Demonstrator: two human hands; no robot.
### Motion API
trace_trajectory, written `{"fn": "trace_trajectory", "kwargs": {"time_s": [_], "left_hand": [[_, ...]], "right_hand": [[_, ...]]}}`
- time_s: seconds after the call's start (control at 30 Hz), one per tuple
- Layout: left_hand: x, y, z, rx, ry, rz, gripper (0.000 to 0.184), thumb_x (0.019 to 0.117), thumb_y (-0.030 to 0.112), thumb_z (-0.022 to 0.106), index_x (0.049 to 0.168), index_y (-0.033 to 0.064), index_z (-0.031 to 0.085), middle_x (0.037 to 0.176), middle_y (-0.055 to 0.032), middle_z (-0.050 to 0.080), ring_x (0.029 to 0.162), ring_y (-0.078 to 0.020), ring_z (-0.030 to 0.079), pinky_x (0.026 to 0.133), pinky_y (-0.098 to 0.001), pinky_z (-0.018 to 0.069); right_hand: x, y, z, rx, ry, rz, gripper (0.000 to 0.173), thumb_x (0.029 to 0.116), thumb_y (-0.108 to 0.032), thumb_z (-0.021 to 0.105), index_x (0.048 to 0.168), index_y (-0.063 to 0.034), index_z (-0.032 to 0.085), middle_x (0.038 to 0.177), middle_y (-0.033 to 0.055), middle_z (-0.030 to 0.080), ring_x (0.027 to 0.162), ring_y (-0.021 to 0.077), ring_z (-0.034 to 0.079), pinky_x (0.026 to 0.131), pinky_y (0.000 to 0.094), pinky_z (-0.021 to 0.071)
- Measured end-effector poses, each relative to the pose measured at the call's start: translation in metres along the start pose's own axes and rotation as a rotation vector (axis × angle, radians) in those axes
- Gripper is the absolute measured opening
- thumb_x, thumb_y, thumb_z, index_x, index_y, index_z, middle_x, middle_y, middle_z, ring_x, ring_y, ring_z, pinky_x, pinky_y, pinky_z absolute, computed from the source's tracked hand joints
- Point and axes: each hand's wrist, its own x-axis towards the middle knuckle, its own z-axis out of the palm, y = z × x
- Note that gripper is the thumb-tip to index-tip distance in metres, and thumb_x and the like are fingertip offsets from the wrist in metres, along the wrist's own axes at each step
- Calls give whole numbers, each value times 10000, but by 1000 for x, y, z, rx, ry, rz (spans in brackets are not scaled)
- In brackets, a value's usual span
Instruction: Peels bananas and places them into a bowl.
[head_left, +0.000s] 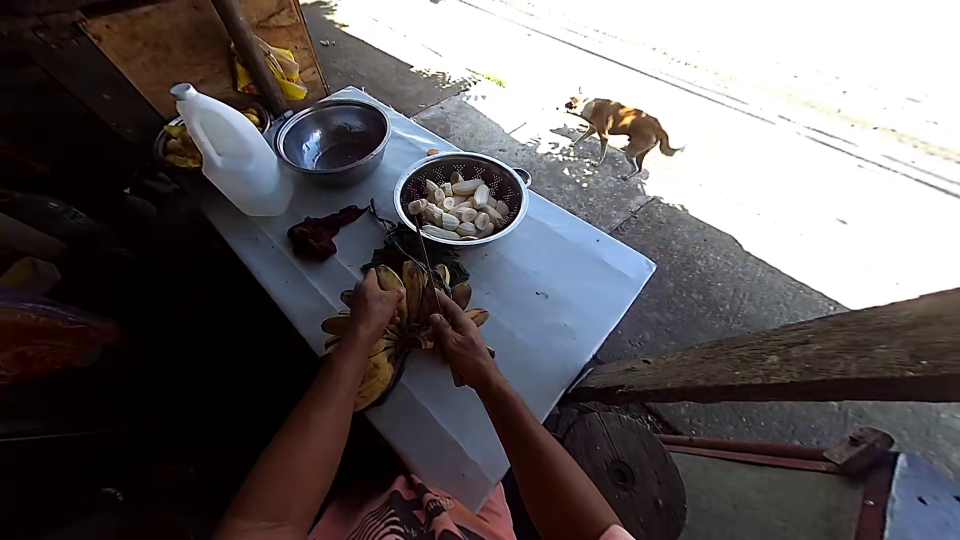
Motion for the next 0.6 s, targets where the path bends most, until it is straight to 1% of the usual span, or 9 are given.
{"fn": "trace_trajectory", "kwargs": {"time_s": [0.07, 0.13, 0.2, 0.23, 0.27, 0.37, 0.47, 0.53, 0.6], "left_hand": [[-4, -1, 4, 19, -8, 13, 802, 955, 184, 738, 1589, 110, 252, 1305, -288, 521, 730, -317, 695, 668, -463, 630], [-7, -1, 7, -51, -39, 16, 829, 967, 150, 720, 1582, 158, 164, 1263, -295, 560, 714, -333, 710, 667, -472, 631], [-4, -4, 5, -142, -74, 25, 766, 970, 93, 701, 1551, 155, 207, 1199, -278, 583, 674, -325, 700, 641, -466, 631], [-2, -7, 0, -188, -94, 34, 731, 962, 68, 701, 1531, 137, 248, 1192, -264, 577, 656, -312, 687, 622, -458, 629], [-1, -11, -6, -222, -120, 42, 705, 951, 56, 712, 1513, 114, 291, 1191, -252, 580, 651, -295, 676, 614, -445, 623], [0, -14, -19, -273, -210, 73, 630, 927, 57, 743, 1480, 78, 441, 1169, -210, 624, 670, -246, 658, 608, -396, 605], [2, -17, -19, -342, -242, 104, 533, 920, 20, 736, 1411, 55, 532, 1090, -191, 650, 641, -221, 653, 589, -369, 601], [3, -21, -17, -380, -236, 107, 479, 909, -36, 709, 1355, 38, 550, 1022, -181, 662, 615, -219, 656, 580, -361, 607], [4, -25, -16, -392, -225, 131, 570, 908, -77, 673, 1441, 63, 527, 1000, -183, 691, 608, -214, 660, 578, -358, 601]], "right_hand": [[5, 8, -3, -103, 31, -14, 485, 1097, -252, 456, 1570, -156, 408, 828, 64, 620, 583, 129, 549, 544, 289, 497], [9, 14, -10, -277, 69, -40, 478, 1096, -288, 449, 1562, -181, 434, 908, 83, 653, 704, 153, 607, 674, 340, 539], [8, 16, -17, -493, 93, -73, 474, 1100, -312, 431, 1558, -190, 444, 1037, 125, 704, 887, 204, 672, 854, 425, 547], [6, 14, -19, -598, 96, -84, 478, 1101, -321, 419, 1559, -189, 445, 1092, 144, 717, 971, 245, 690, 916, 477, 536], [5, 13, -20, -693, 90, -89, 480, 1103, -329, 406, 1559, -185, 445, 1115, 154, 720, 1010, 278, 695, 937, 514, 529], [-3, 2, -18, -937, 57, -86, 495, 1103, -363, 379, 1562, -187, 441, 1131, 160, 710, 1022, 329, 689, 912, 548, 529], [-12, -8, -14, -1163, 26, -89, 504, 1101, -402, 365, 1571, -230, 423, 1148, 172, 692, 994, 352, 696, 830, 539, 554], [-15, -11, -8, -1287, 18, -118, 495, 1098, -389, 368, 1562, -232, 435, 1128, 184, 685, 940, 359, 703, 766, 523, 564], [-9, -17, 1, -1375, 2, -115, 478, 1088, -337, 399, 1551, -230, 447, 1104, 198, 676, 903, 374, 701, 736, 528, 558]]}}
